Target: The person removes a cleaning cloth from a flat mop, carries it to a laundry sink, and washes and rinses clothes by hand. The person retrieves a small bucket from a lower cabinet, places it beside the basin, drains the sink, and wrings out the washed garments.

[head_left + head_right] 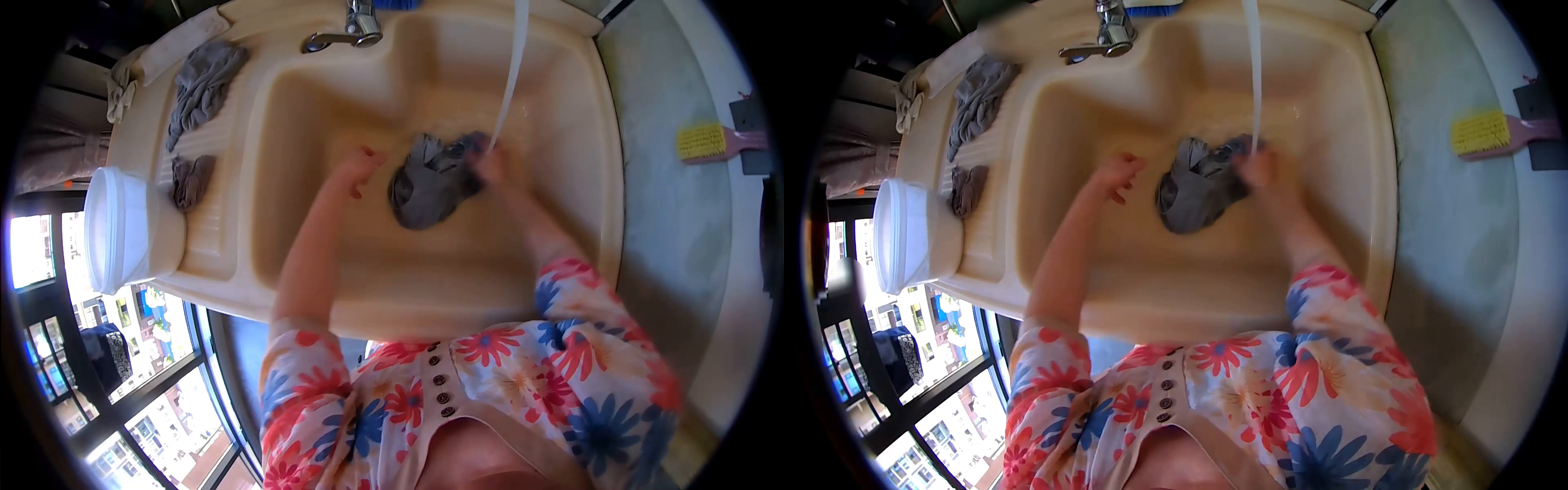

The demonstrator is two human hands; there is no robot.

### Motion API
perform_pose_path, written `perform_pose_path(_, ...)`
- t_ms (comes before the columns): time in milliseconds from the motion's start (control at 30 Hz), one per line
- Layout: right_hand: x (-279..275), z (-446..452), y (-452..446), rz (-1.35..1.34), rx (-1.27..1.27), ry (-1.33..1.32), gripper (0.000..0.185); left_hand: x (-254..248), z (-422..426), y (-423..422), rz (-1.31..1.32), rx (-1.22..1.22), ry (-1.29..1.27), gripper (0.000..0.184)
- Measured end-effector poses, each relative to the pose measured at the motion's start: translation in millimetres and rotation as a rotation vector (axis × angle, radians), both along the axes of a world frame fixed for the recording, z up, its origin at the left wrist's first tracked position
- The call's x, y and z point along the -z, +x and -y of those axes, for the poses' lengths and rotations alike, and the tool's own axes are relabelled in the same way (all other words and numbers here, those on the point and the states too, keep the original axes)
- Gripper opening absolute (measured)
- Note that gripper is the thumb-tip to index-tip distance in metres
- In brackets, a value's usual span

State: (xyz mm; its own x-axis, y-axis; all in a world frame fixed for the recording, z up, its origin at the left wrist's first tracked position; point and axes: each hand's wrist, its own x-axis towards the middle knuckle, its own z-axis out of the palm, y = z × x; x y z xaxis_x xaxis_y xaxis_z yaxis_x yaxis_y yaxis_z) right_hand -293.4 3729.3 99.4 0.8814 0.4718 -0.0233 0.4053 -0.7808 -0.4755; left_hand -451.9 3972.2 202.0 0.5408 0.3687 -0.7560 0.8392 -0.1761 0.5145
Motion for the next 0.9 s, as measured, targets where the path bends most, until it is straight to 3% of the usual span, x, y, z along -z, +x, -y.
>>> perform_pose_path(33,-5.2,-23.9,-31.3,-0.131,0.056,-0.137,0.044,12.9,6.9,4.8,-0.079,-0.094,-0.097,0.063)
perform_pose_path(67,20.0,-37.7,-48.0,-0.089,-0.048,-0.026,0.041,9.2,17.7,7.0,-0.068,-0.181,-0.304,0.065)
perform_pose_path(100,11.2,-59.2,-63.1,-0.459,0.027,0.183,0.035,19.7,27.6,9.1,-0.038,-0.287,-0.46,0.061)
perform_pose_path(167,-46.4,-85.8,-96.2,-0.578,-0.108,0.424,0.029,48.0,39.3,9.3,0.113,-0.554,-0.719,0.052)
perform_pose_path(233,-93.5,-96.1,-117.2,-0.29,-0.307,0.422,0.028,81.8,40.9,7.2,0.319,-0.749,-0.875,0.043)
perform_pose_path(267,-102.6,-96.3,-123.8,-0.149,-0.401,0.42,0.027,88.4,38.7,12.4,0.4,-0.782,-0.839,0.039)
perform_pose_path(300,-70.2,-92.9,-102.9,-0.001,-0.348,0.341,0.029,85.7,33.6,19.1,0.483,-0.799,-0.778,0.035)
perform_pose_path(367,-18.8,-70.8,-42.5,-0.338,-0.04,0.214,0.032,47.1,19.1,32.4,0.612,-0.768,-0.548,0.026)
perform_pose_path(400,-26.0,-49.2,-18.1,-0.339,0.099,0.004,0.038,18.0,10.8,38.9,0.657,-0.74,-0.412,0.02)
perform_pose_path(433,54.8,-25.2,12.8,-0.263,0.217,0.247,0.036,0.8,3.8,39.3,0.706,-0.711,-0.286,0.015)
perform_pose_path(500,-2.0,18.0,34.4,-0.609,0.15,0.567,0.028,-16.6,-10.3,28.9,0.659,-0.658,-0.277,0.017)
perform_pose_path(600,-65.9,37.2,42.7,-0.55,0.16,0.254,0.035,-34.7,-22.2,17.8,0.602,-0.572,-0.171,0.015)
perform_pose_path(633,-78.7,42.6,40.9,-0.547,0.144,0.269,0.03,-36.4,-25.3,15.4,0.636,-0.583,-0.195,0.015)
perform_pose_path(767,-128.4,59.0,30.7,-0.621,0.3,0.503,0.023,-58.0,-36.5,5.6,0.742,-0.608,-0.363,0.015)
perform_pose_path(900,-148.8,67.5,24.1,-0.653,0.38,0.83,0.021,-79.6,-44.6,-7.7,0.789,-0.451,-0.265,0.015)
